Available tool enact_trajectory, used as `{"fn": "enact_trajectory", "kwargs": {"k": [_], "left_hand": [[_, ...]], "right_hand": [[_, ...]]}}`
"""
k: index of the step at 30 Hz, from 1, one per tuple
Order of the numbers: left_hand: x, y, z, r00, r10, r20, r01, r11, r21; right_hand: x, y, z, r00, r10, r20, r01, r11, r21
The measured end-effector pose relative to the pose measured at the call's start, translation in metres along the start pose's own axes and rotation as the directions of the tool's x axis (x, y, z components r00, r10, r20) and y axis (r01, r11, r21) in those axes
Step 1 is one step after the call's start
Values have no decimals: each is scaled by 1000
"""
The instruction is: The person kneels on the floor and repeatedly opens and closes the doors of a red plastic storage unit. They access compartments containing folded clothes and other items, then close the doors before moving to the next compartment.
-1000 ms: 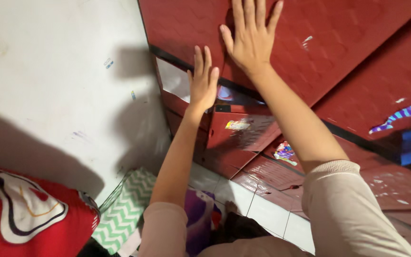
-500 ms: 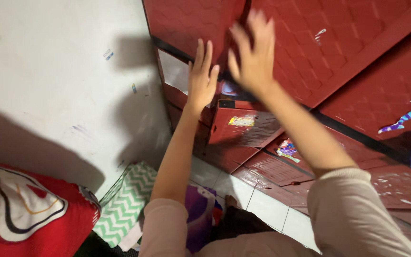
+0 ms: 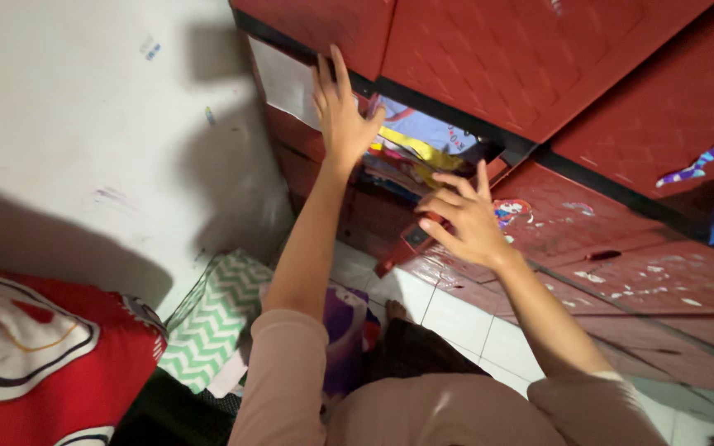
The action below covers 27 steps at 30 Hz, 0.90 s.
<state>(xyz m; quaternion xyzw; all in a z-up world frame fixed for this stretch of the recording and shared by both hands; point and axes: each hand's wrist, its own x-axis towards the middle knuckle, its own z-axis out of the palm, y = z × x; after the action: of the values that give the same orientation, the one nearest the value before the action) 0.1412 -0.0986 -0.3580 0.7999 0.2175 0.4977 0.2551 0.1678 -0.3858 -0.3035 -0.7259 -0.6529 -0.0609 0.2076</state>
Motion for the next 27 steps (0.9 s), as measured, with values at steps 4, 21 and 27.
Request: {"fn": "enact_trajectory", "kwargs": {"k": [4, 21, 27], "left_hand": [[-5, 7, 16, 997, -67, -43, 70, 996, 56], [-18, 11, 8, 978, -133, -158, 135, 991, 7], [-70, -67, -65, 973, -108, -203, 34, 940, -338]], "right_hand": [[-30, 4, -26, 992, 56, 114, -68, 992, 104], [-73, 27, -51, 955, 286, 75, -293, 949, 115], [-72, 25, -52, 959, 268, 96, -277, 954, 111]]}}
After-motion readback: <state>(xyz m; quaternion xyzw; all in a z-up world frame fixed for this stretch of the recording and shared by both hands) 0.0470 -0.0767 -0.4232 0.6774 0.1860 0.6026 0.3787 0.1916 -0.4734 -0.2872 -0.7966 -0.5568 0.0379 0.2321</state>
